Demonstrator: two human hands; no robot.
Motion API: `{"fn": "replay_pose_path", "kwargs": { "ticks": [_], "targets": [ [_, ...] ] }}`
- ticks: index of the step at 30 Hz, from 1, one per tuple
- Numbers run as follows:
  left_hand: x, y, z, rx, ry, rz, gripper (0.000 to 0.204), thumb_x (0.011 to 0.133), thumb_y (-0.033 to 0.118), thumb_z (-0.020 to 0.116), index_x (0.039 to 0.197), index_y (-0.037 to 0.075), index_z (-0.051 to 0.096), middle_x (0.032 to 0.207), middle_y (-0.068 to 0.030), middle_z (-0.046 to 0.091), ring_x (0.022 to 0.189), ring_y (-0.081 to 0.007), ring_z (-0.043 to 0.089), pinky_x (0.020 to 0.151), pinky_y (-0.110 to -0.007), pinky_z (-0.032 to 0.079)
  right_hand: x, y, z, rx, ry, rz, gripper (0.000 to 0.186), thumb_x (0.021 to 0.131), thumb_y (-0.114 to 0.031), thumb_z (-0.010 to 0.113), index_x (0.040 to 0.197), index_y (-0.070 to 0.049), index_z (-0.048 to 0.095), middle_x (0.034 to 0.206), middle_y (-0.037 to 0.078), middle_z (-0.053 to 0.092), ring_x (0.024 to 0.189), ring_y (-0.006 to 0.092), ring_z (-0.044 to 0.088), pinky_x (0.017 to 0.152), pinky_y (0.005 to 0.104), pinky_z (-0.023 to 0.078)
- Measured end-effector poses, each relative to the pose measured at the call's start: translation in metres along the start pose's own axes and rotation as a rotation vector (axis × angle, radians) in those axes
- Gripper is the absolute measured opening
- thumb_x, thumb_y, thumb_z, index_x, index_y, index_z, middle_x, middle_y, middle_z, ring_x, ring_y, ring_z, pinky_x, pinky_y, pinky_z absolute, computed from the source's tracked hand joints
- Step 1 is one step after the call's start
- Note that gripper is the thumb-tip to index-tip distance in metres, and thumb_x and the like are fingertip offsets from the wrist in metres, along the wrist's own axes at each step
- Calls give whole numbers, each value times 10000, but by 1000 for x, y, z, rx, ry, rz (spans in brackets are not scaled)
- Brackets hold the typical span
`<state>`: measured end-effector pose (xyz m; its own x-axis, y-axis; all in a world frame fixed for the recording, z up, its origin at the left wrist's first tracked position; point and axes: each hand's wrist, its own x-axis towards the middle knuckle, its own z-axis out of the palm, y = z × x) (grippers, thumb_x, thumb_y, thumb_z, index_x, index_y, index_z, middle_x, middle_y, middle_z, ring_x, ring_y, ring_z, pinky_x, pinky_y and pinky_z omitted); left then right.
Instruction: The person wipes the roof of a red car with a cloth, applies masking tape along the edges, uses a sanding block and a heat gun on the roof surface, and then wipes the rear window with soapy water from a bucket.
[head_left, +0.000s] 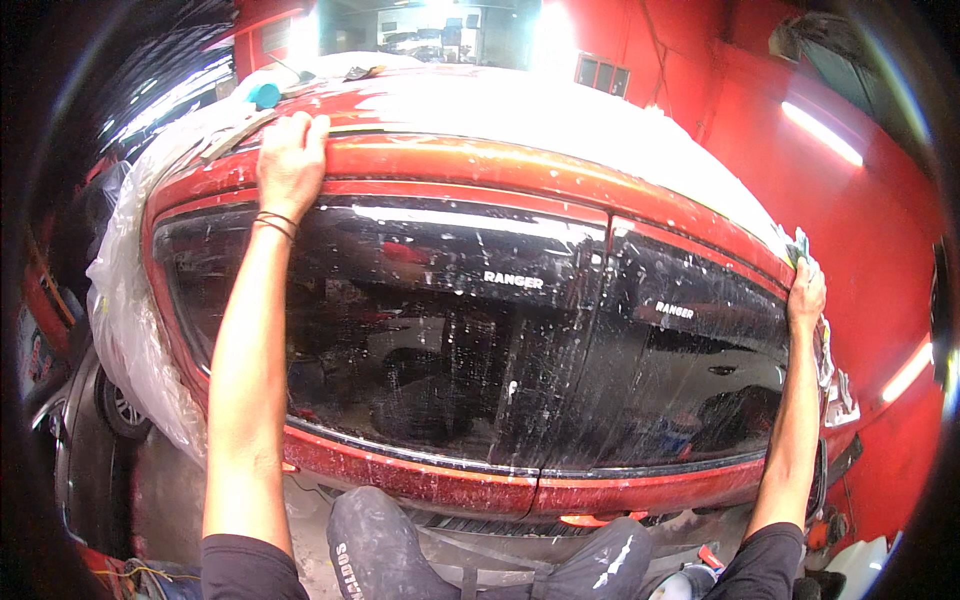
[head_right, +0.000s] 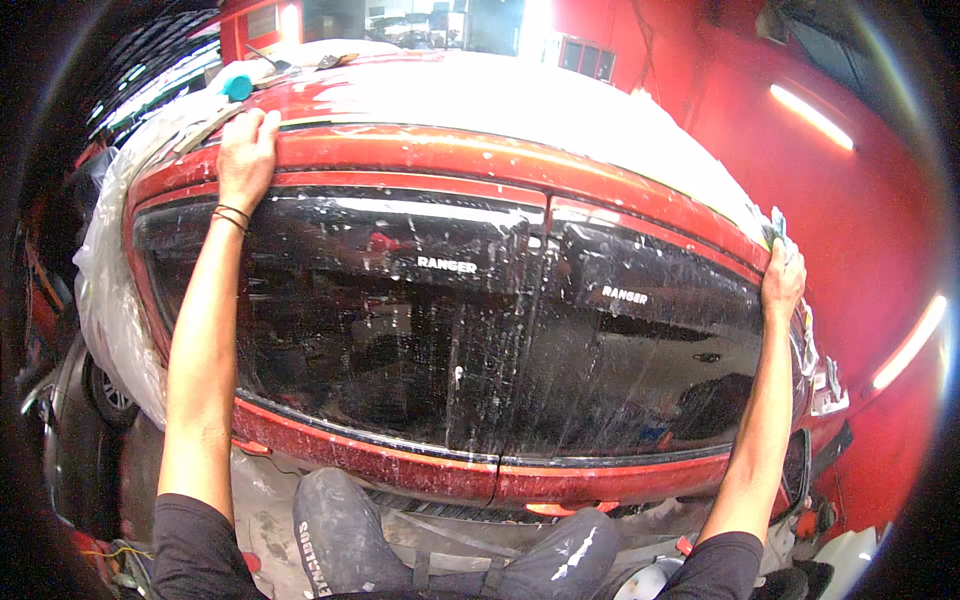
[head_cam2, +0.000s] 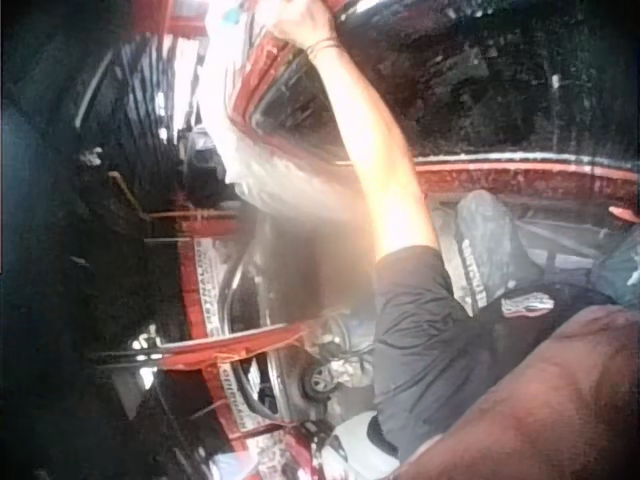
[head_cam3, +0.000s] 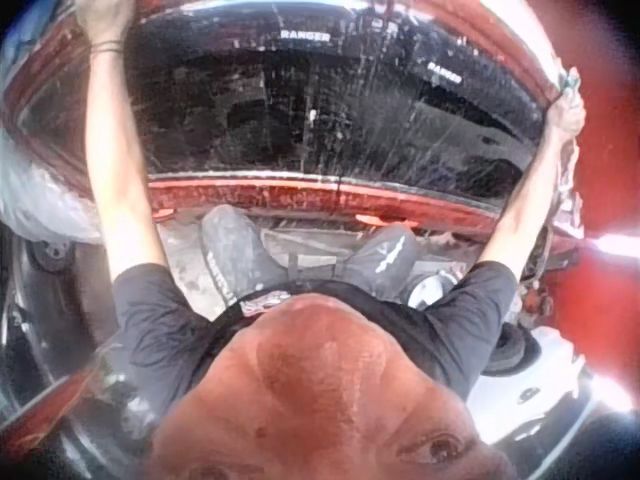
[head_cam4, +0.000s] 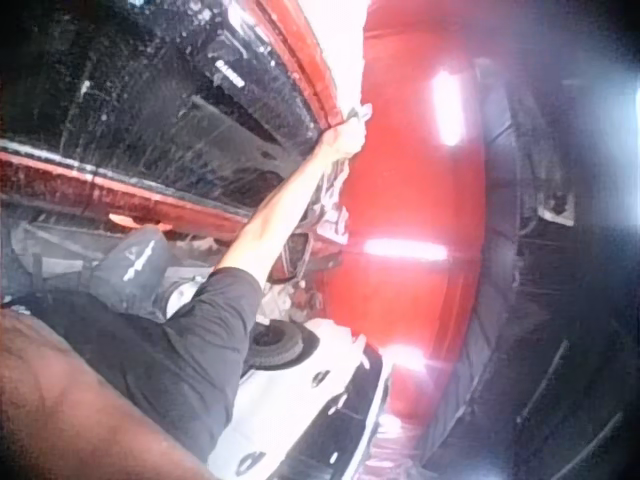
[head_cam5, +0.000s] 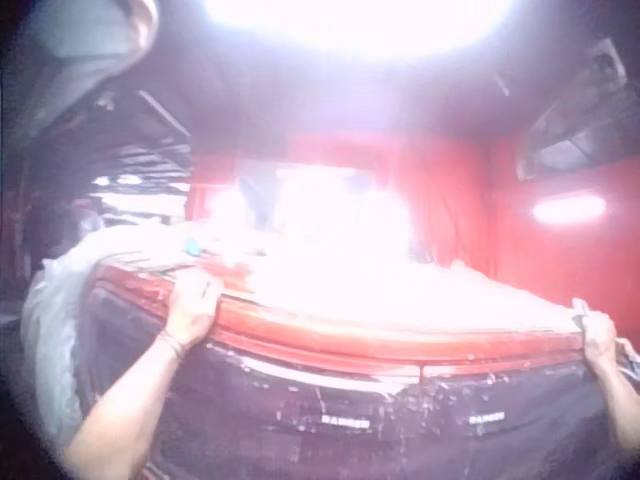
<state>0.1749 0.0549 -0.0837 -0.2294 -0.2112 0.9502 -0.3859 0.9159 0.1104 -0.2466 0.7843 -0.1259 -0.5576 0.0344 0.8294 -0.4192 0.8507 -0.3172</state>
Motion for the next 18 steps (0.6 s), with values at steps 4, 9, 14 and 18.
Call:
{"fn": "replay_pose_path", "kwargs": {
  "ticks": [4,9,14,18],
  "targets": [
    [0,5,4,-33,60,8,322,1060,350,599,957,51,657,975,-188,677,992,-406,628,916,-509,486,4,-6,-7,-108,-126,61,562,1091,-494,452,1402,-60,623,1318,299,657,1283,489,591,1077,560,449],
    [-1,13,-6,-4,81,9,299,1059,330,594,1001,49,680,983,-174,686,987,-389,646,927,-508,498,28,-20,-5,-111,-238,180,628,1059,-561,456,1385,-65,659,1322,300,680,1276,485,629,1076,578,471],
    [-1,15,0,-91,82,-71,267,1044,305,592,1015,56,684,1029,-175,686,1034,-392,629,954,-505,499,8,-126,3,-106,-117,9,586,1059,-556,483,1337,-92,708,1300,227,723,1231,451,663,1036,540,496],
    [-3,7,-1,-129,93,-39,195,1015,230,587,1014,55,673,1037,-174,686,1049,-397,622,954,-507,498,-32,-249,18,-32,-194,-100,646,1034,-537,547,1326,23,685,1301,284,699,1248,462,637,1071,583,455]
  ]
}}
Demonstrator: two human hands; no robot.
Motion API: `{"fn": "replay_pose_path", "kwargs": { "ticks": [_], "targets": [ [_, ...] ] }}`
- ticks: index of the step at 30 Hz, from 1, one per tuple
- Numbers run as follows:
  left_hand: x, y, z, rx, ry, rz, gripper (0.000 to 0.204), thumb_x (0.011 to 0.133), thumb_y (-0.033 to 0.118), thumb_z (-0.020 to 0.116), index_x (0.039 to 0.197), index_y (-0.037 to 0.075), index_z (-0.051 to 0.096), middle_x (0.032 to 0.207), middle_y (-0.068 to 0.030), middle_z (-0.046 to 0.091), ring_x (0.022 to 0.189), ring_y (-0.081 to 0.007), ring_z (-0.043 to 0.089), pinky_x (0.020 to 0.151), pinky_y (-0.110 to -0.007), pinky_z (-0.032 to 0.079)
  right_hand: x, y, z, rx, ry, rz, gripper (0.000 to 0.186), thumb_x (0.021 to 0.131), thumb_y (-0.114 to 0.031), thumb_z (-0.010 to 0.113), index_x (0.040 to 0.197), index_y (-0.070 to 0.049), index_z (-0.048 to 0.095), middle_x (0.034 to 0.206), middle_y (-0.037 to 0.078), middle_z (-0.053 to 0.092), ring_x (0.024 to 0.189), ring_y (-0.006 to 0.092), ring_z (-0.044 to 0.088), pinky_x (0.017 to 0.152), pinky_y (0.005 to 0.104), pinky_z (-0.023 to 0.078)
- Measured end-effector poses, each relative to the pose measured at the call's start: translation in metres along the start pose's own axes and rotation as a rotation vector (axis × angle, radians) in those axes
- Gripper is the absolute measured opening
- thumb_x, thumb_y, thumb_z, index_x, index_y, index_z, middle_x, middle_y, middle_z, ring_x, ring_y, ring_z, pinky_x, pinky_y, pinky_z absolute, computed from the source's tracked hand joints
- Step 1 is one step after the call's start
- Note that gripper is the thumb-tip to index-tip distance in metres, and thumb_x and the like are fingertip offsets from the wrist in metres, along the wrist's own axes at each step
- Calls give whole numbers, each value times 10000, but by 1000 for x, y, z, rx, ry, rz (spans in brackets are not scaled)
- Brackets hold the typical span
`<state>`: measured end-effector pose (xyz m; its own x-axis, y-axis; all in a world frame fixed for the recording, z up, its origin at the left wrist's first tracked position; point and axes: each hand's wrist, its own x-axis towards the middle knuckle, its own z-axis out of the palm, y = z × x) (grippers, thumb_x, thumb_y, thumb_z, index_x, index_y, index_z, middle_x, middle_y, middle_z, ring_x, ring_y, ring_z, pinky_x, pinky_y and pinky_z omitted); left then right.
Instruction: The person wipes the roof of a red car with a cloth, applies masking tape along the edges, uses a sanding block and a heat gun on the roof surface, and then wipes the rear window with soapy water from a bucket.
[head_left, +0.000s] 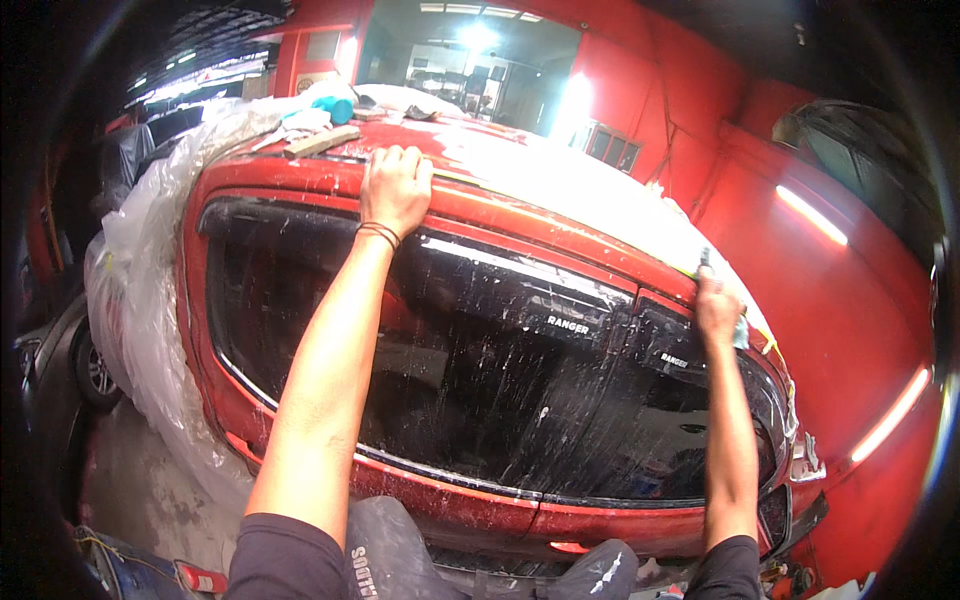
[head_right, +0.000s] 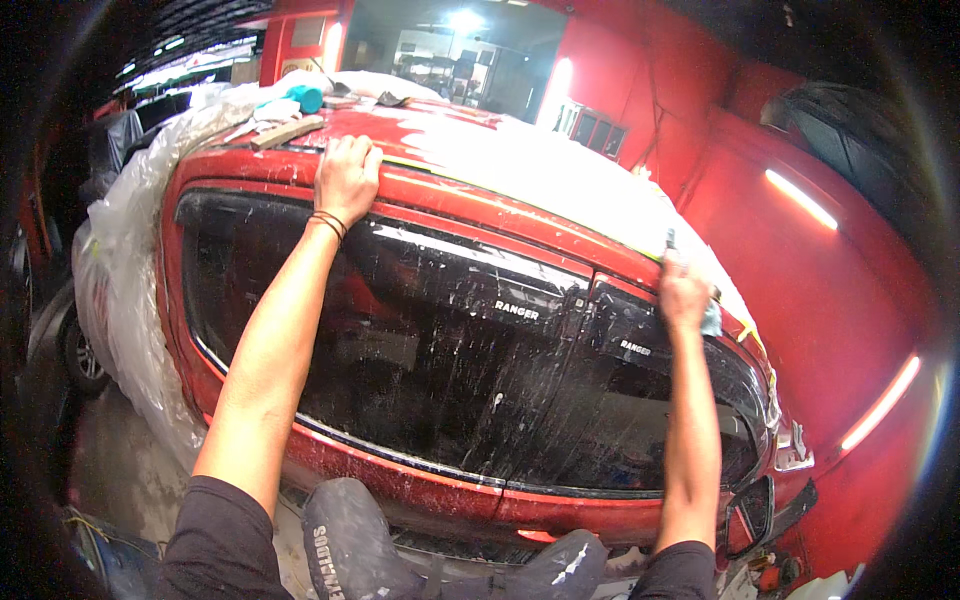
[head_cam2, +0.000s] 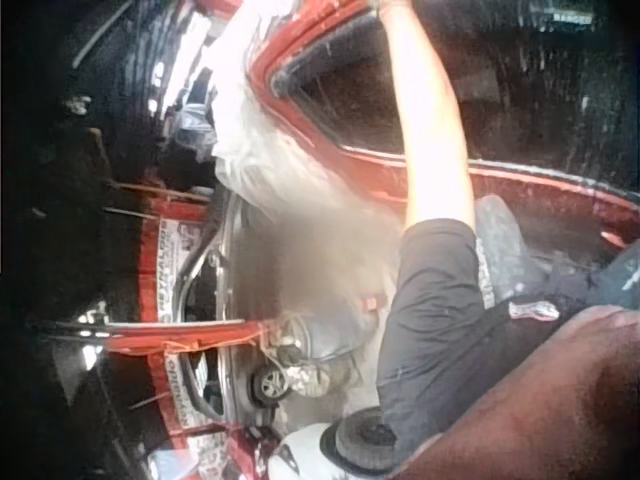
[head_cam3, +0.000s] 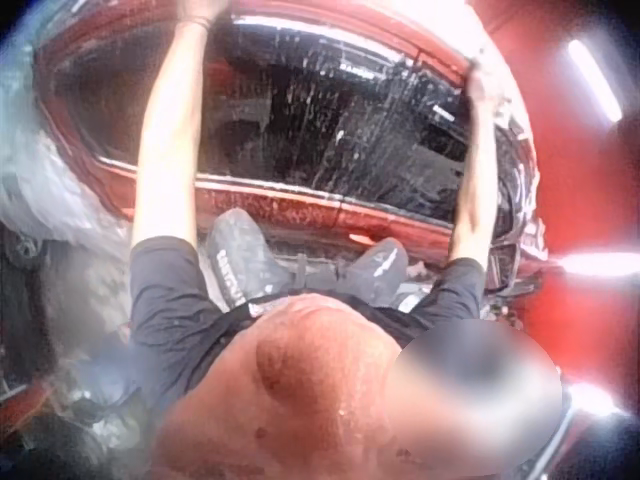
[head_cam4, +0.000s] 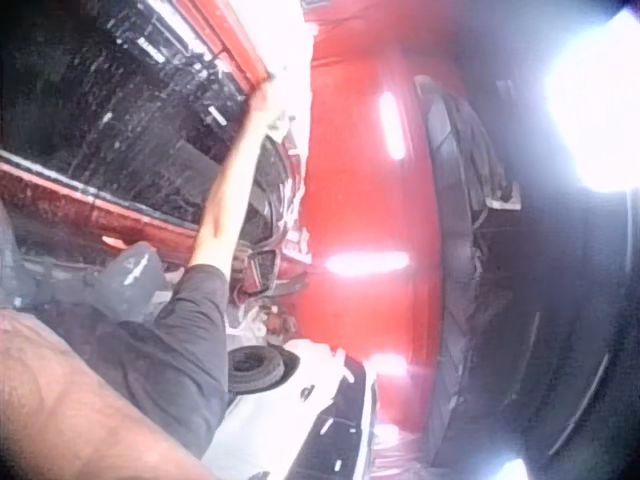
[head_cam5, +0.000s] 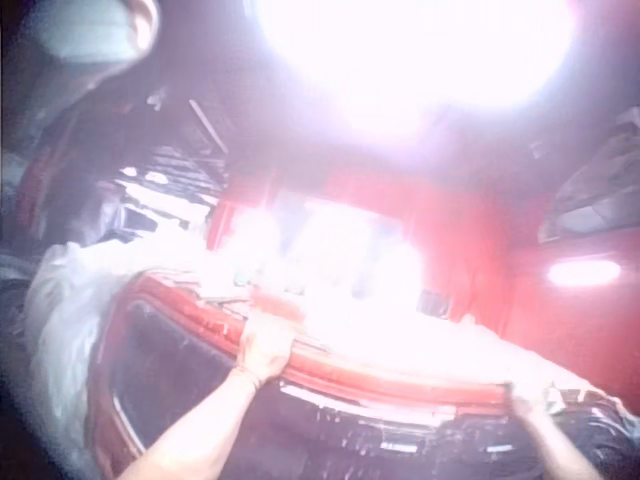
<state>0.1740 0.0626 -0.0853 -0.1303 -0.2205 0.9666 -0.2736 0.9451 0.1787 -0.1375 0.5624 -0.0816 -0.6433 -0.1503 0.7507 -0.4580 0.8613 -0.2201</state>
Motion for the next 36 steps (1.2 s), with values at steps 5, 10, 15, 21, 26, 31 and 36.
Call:
{"fn": "replay_pose_path", "kwargs": {
  "ticks": [5,10,15,21,26,31,36],
  "targets": [
    [0,-7,1,38,-45,-3,177,1009,216,584,1025,64,675,1046,-162,688,1061,-387,620,983,-517,491,-31,-50,-9,40,223,-163,622,1026,-510,563,1379,-8,668,1366,235,667,1353,419,555,1165,573,361],
    [2,-4,2,68,-52,13,184,1012,223,587,1014,54,659,1046,-170,682,1054,-394,619,970,-519,489,-36,-47,-8,71,254,-194,584,1008,-485,578,1330,-8,681,1344,212,676,1315,411,574,1153,568,371],
    [7,-7,2,96,-65,37,179,1019,212,579,998,49,648,1028,-181,677,1040,-404,616,953,-521,488,-39,-50,-12,98,266,-181,525,977,-461,614,1261,-26,692,1266,191,694,1255,393,597,1088,562,414],
    [2,-10,4,97,-86,59,190,1029,216,569,984,43,633,1011,-185,671,1040,-403,615,959,-524,483,-43,-51,-14,138,298,-194,504,950,-451,649,1241,-42,697,1241,185,703,1249,380,600,1072,561,422],
    [0,-10,8,88,-114,40,189,1034,227,583,1000,47,629,1027,-179,664,1053,-404,606,962,-524,476,-43,-47,-16,168,332,-195,474,933,-452,658,1194,-60,714,1200,189,705,1205,390,614,1046,561,435],
    [2,-8,5,113,-118,70,186,1041,207,571,994,34,620,1026,-193,652,1056,-415,588,957,-529,466,-44,-49,-24,191,321,-193,427,926,-449,658,1128,-79,728,1133,168,709,1146,372,627,1008,550,444],
    [4,-12,7,117,-100,101,195,1041,192,536,975,26,611,983,-187,634,1023,-412,589,933,-517,453,-45,-48,-24,224,320,-188,410,923,-444,668,1123,-93,735,1137,158,708,1144,360,629,1011,537,444]
  ]
}}
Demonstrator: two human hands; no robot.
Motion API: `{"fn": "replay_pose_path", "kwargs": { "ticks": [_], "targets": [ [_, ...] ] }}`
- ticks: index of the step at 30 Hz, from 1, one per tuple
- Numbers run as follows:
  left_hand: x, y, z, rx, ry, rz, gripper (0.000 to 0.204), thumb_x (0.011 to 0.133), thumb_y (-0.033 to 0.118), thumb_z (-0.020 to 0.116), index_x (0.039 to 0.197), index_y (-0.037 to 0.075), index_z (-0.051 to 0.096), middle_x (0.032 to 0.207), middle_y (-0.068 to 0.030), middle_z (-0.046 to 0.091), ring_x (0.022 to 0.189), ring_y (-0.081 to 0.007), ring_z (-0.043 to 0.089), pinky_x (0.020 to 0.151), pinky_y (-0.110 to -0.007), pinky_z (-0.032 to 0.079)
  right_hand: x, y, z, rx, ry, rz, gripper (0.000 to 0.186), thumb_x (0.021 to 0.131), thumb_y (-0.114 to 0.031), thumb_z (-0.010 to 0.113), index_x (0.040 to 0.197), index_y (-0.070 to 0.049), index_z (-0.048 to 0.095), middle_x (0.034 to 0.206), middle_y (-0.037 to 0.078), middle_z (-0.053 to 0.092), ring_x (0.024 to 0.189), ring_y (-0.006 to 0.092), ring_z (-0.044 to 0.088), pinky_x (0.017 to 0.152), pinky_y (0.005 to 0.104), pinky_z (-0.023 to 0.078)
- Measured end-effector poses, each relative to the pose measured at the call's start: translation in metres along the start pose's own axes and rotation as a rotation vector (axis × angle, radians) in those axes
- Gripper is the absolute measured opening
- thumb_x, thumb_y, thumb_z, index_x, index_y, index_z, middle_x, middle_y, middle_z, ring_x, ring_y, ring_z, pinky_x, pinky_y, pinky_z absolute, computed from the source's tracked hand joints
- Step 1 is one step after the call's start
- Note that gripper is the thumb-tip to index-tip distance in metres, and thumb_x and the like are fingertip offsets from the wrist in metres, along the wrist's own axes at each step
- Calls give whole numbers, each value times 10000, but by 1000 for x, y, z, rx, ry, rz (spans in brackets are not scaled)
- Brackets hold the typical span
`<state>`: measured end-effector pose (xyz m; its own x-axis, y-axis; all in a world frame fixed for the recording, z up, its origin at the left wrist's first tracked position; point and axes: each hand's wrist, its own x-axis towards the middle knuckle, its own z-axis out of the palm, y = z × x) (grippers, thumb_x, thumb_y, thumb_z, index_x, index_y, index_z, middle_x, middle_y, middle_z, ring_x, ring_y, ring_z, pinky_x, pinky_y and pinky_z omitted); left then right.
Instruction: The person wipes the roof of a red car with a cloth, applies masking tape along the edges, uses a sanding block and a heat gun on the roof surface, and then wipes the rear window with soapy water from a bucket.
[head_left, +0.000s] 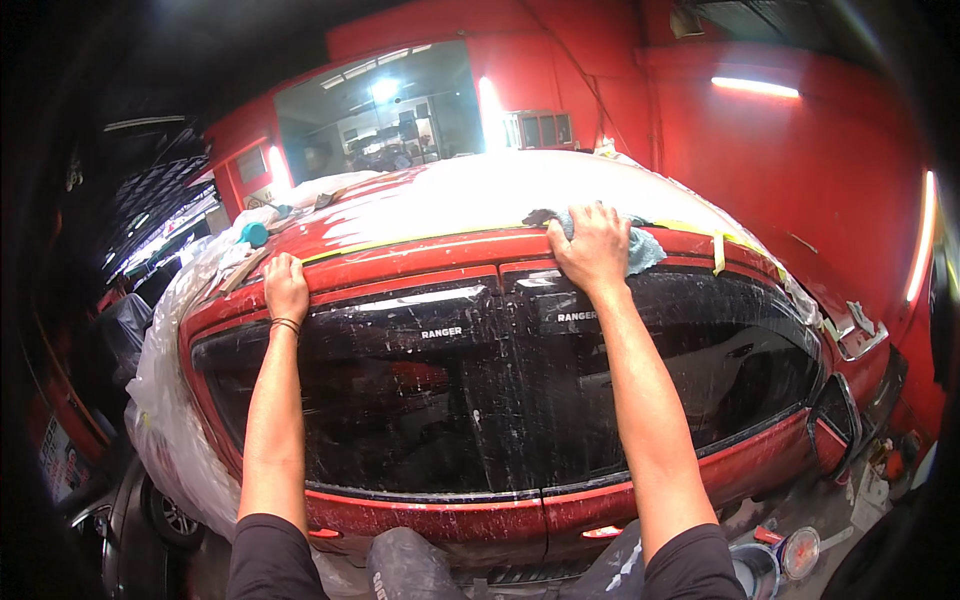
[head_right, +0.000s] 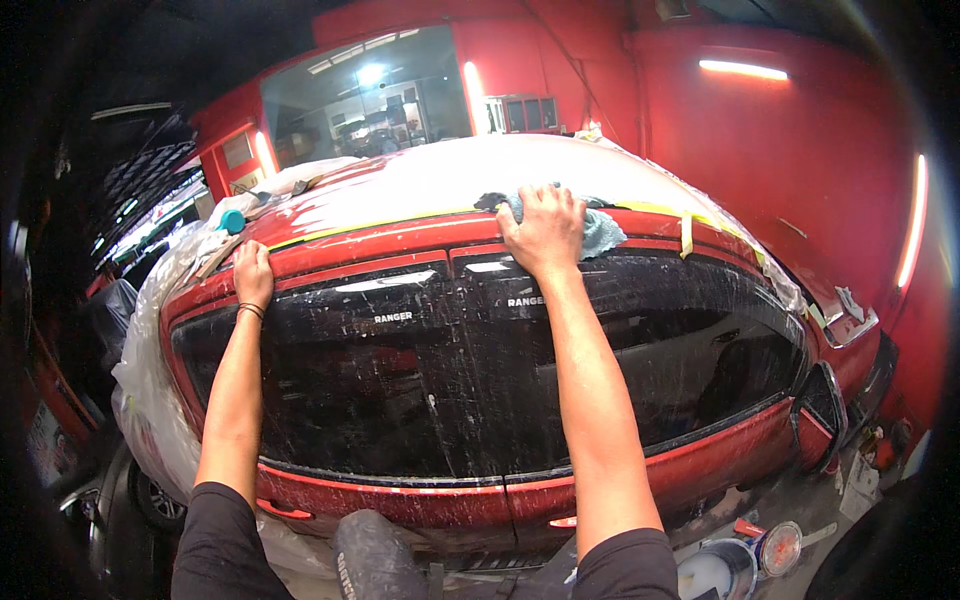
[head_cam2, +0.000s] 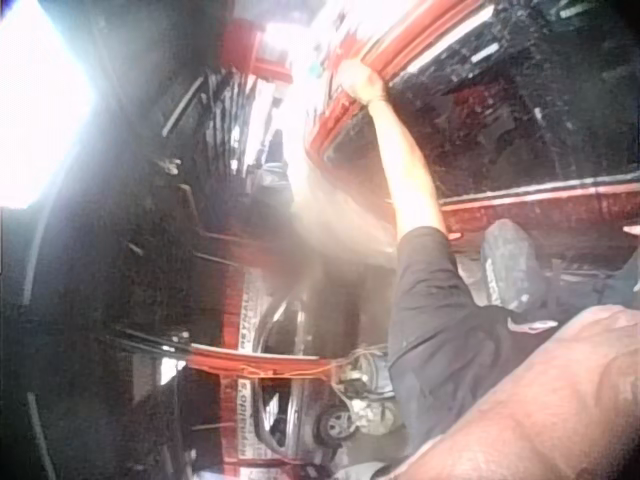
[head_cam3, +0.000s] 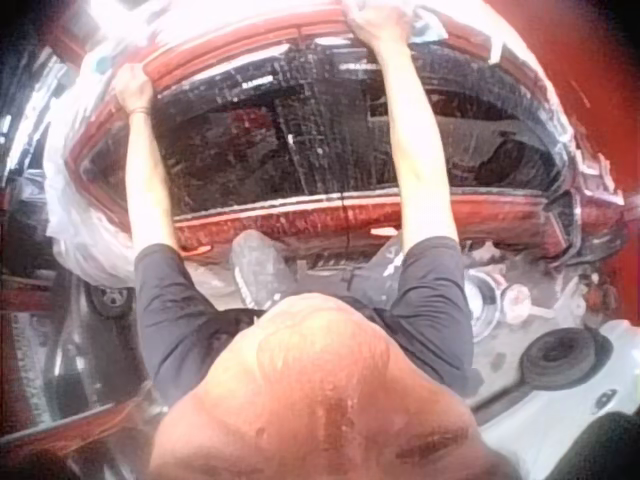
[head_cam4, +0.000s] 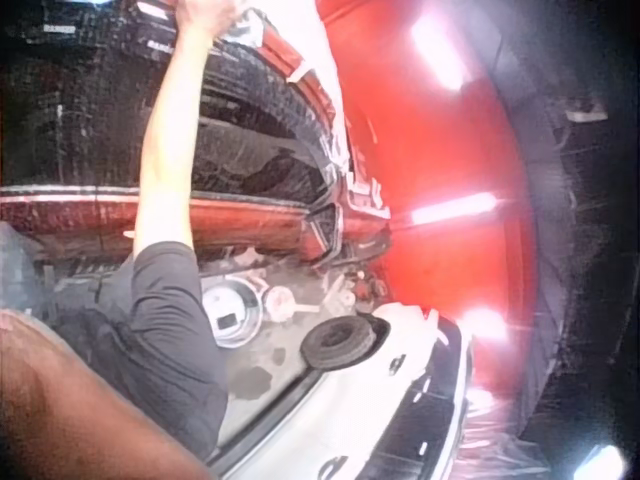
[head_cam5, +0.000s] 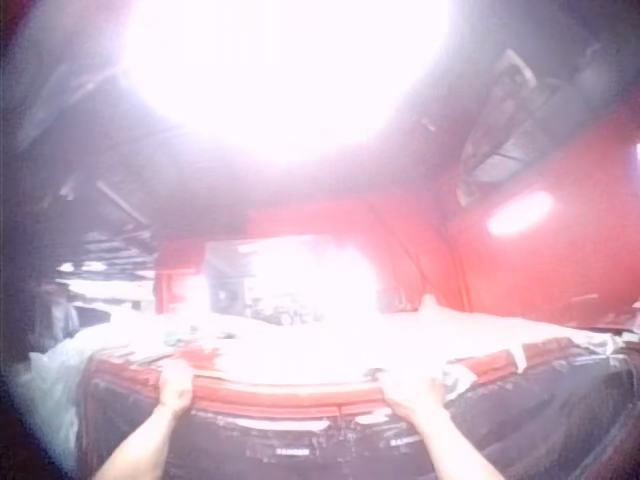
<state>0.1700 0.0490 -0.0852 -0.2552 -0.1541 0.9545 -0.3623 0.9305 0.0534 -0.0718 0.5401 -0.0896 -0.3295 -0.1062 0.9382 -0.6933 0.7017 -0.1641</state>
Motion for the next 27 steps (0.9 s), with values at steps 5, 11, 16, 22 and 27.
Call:
{"fn": "replay_pose_path", "kwargs": {
  "ticks": [5,11,16,22,27],
  "targets": [
    [1,0,0,7,-28,0,209,1040,200,545,971,18,620,999,-197,645,1027,-419,583,943,-521,448,0,4,-2,30,-6,2,417,934,-452,659,1131,-93,737,1149,151,707,1153,357,627,1023,536,436],
    [-1,6,-3,14,-44,-11,219,1039,211,546,960,19,616,993,-194,643,1033,-411,579,961,-515,439,-1,6,-3,48,-78,32,433,956,-466,642,1178,-104,730,1201,149,711,1226,341,613,1072,535,412],
    [0,7,0,4,-41,-36,227,1031,220,554,944,19,612,989,-187,643,1028,-402,580,969,-509,436,0,9,-3,66,-66,29,438,952,-460,653,1201,-106,723,1208,150,714,1235,343,612,1083,539,410],
    [2,5,-2,4,-35,-49,217,1020,227,582,951,29,636,995,-186,661,1033,-400,589,967,-511,448,0,7,-1,64,-33,7,430,941,-451,662,1173,-96,730,1188,161,719,1202,354,623,1063,546,418],
    [-1,4,0,-42,-45,-98,213,1008,242,610,978,34,642,1010,-186,666,1059,-405,593,976,-514,456,1,7,-3,24,-15,-4,429,920,-445,671,1125,-73,733,1143,177,724,1163,369,634,1031,545,437]
  ]
}}
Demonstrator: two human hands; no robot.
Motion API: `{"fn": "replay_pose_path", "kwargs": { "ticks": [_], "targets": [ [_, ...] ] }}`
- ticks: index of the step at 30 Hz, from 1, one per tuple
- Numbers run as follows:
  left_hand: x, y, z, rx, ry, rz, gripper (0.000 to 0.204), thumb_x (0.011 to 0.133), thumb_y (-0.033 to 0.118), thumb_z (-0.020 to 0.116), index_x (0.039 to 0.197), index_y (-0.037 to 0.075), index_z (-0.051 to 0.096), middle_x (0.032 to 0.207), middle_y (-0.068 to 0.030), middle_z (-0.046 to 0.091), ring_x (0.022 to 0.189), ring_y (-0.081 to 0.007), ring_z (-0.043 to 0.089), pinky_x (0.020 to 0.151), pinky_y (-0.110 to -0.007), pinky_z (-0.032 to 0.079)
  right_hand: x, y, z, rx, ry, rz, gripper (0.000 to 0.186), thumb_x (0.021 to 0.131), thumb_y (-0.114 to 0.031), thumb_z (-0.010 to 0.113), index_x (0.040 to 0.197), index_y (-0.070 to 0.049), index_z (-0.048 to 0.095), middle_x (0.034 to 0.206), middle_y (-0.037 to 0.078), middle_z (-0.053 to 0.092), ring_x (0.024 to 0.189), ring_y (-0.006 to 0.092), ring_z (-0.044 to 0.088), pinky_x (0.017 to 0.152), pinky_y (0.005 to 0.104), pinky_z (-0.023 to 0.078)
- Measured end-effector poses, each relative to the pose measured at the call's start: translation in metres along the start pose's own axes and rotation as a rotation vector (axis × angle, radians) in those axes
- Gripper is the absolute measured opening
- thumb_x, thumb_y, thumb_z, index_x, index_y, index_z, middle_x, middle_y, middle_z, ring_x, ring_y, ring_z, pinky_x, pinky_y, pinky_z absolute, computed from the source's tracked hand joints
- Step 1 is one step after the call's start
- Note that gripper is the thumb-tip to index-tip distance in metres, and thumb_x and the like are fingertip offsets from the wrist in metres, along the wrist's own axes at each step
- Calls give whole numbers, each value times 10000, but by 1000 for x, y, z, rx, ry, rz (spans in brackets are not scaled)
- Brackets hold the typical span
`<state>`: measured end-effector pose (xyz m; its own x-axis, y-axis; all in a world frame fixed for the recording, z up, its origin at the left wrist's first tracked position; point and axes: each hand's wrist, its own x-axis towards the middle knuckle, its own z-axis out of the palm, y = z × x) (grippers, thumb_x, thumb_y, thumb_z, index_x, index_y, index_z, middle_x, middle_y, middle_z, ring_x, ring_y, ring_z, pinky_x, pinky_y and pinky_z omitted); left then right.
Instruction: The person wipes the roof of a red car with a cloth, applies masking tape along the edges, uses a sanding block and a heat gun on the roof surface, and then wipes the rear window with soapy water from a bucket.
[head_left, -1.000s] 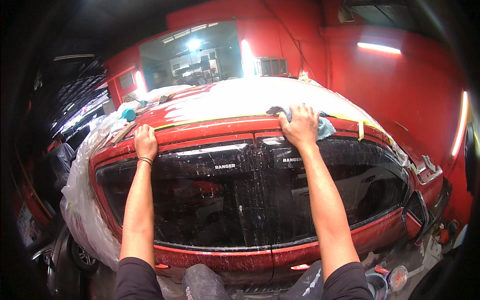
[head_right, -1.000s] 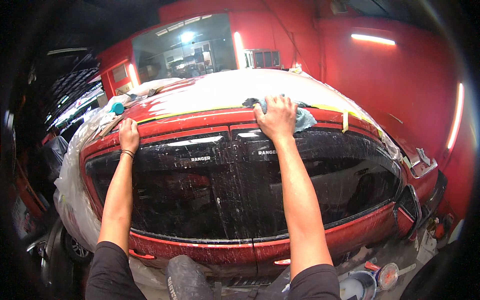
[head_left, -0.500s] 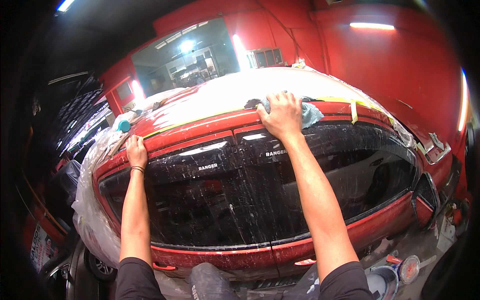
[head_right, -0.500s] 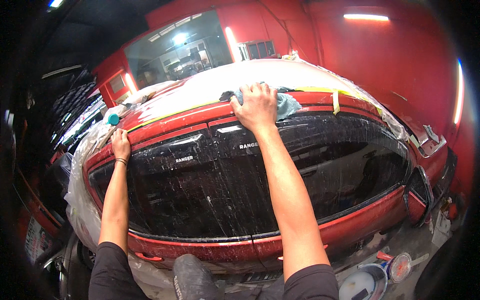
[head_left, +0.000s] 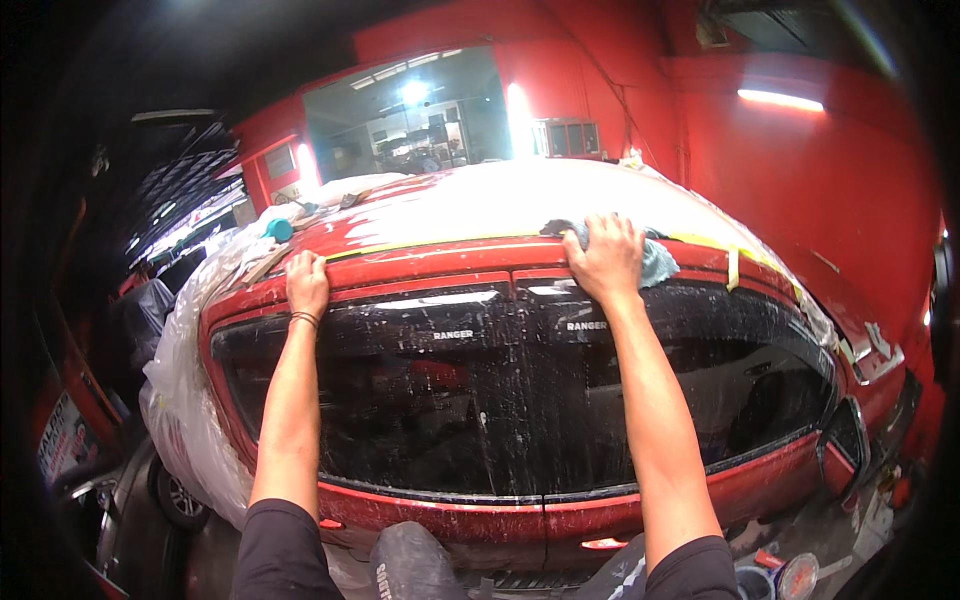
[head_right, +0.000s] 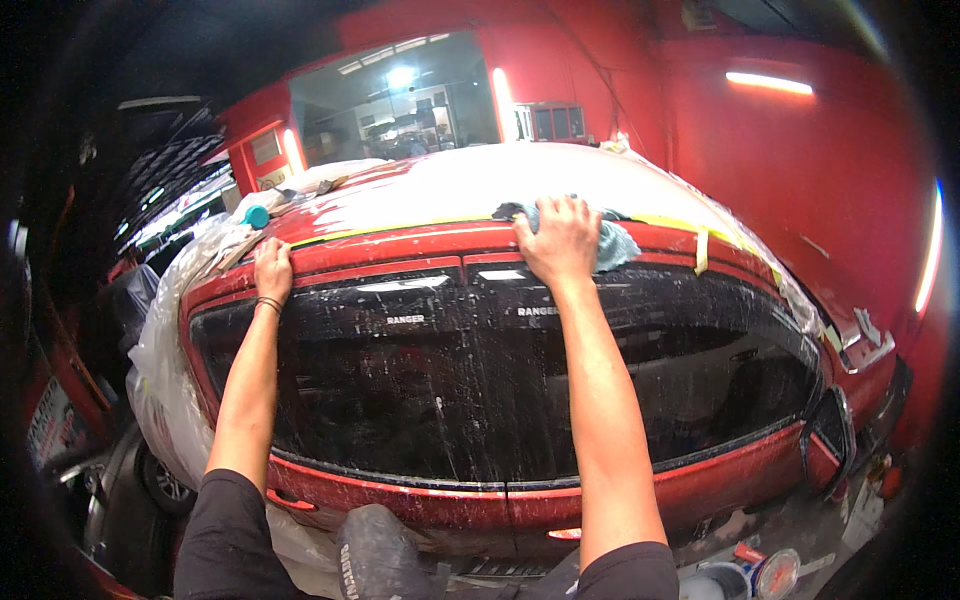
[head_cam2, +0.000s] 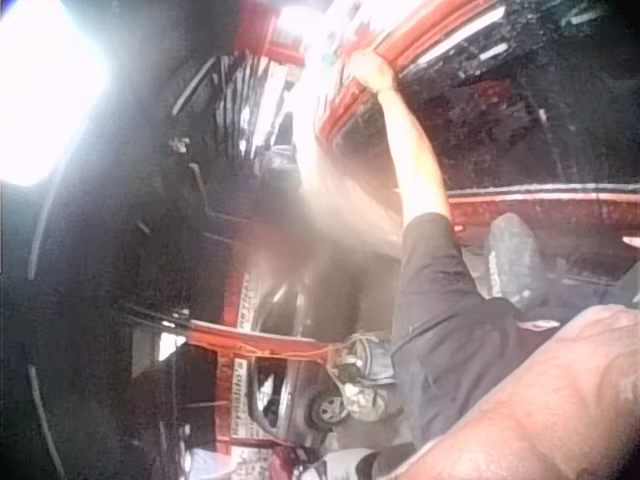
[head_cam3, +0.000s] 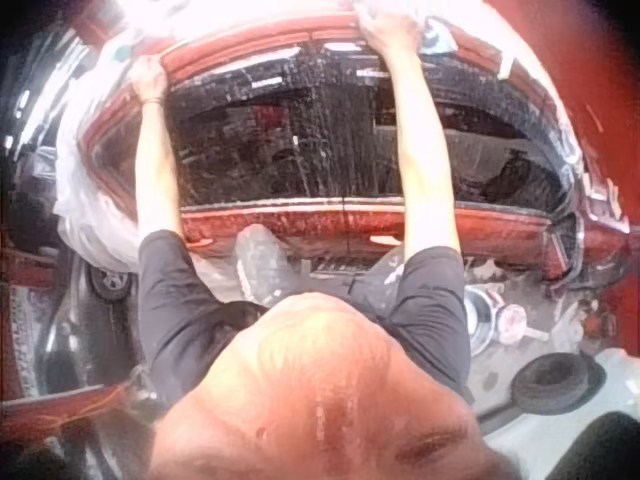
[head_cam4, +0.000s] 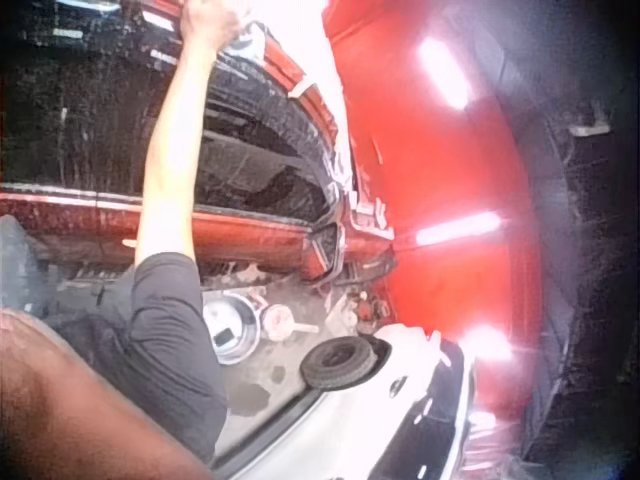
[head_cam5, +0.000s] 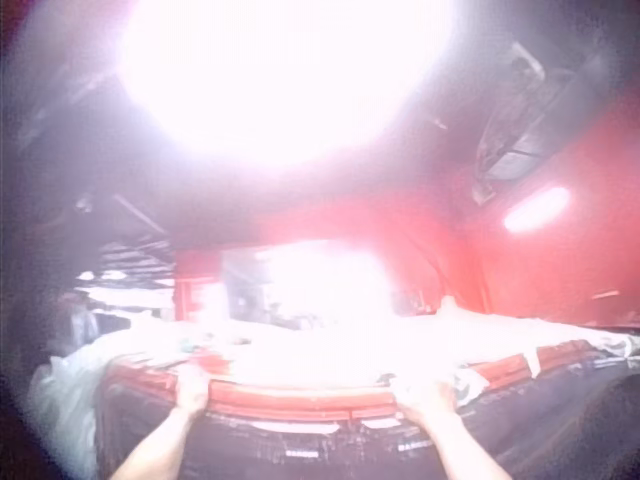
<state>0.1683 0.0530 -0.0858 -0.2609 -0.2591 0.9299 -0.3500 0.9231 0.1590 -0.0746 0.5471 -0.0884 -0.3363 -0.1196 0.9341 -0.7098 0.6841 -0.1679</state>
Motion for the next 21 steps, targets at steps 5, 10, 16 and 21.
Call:
{"fn": "replay_pose_path", "kwargs": {
  "ticks": [5,10,16,21],
  "targets": [
    [-4,4,-6,-17,8,-14,197,1001,237,620,984,42,641,1015,-177,671,1063,-398,597,981,-514,462,-2,-6,1,-23,-15,0,423,933,-427,663,1111,-46,708,1143,188,716,1154,387,631,1012,551,448],
    [-8,6,-8,-44,70,18,157,998,203,606,987,48,634,1026,-163,658,1058,-387,600,971,-501,469,-2,-4,6,-56,-52,-5,439,947,-409,651,1151,-23,698,1142,195,699,1150,385,623,1016,545,443],
    [-8,10,-10,-51,73,-5,177,1014,232,600,1000,60,642,1027,-155,654,1060,-391,607,963,-528,483,0,-7,5,-78,-68,-3,443,969,-410,629,1161,-16,692,1146,181,693,1140,373,620,1017,534,440],
    [-10,11,-13,-90,90,-8,174,1010,222,594,998,58,651,1029,-160,660,1059,-391,613,965,-528,485,-1,-6,10,-96,-29,-13,443,976,-417,617,1146,-15,688,1156,182,691,1152,377,613,1026,531,434]
  ]
}}
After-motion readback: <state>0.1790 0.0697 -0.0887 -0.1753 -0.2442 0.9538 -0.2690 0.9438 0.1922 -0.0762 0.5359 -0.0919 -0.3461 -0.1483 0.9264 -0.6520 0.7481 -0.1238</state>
